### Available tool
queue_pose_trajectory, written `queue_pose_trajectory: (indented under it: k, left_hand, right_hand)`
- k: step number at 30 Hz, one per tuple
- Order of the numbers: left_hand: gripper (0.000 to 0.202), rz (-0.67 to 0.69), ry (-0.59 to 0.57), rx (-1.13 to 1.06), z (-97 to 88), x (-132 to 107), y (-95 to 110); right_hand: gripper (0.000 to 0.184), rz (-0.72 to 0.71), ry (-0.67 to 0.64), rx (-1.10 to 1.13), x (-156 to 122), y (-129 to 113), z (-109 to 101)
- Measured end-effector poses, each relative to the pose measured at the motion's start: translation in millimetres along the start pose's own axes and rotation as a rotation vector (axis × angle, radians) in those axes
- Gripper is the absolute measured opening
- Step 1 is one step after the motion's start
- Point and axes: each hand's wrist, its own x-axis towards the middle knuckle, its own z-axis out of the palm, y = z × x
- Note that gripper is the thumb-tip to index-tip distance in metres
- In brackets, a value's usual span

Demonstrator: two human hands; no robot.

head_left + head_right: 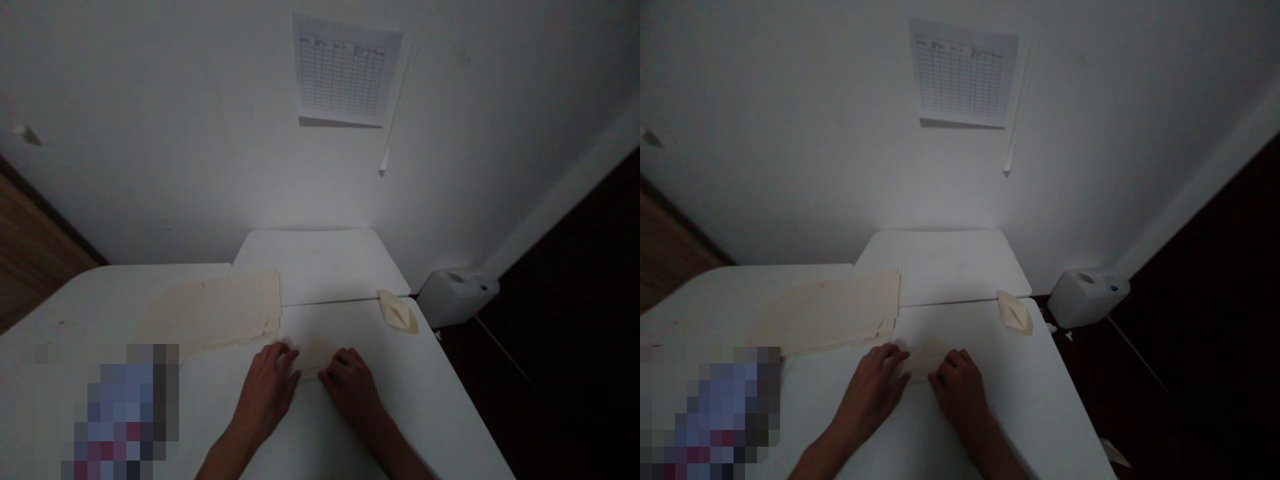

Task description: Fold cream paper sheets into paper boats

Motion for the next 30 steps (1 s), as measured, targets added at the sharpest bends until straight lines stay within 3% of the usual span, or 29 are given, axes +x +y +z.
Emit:
queue_pose_trajectory:
  k: [6,11,17,30]
  left_hand:
    - [0.041,0.216,-0.037,0.159,10.6,-26.7,30.5]
    - [0.052,0.145,-0.191,0.200,21.5,-31.1,42.9]
    - [0.054,0.060,-0.319,0.263,19.9,-25.6,53.8]
    - [0.052,-0.110,-0.391,0.332,20.1,-26.2,67.9]
  right_hand:
    - [0.013,0.001,0.019,0.058,-0.5,3.4,2.1]
    - [0.013,-0.026,-0.005,0.105,-3.1,6.6,-2.2]
    - [0.017,-0.095,-0.096,0.073,-8.2,6.4,-13.3]
    - [0.033,-0.131,-0.109,0.057,-20.2,7.9,-12.5]
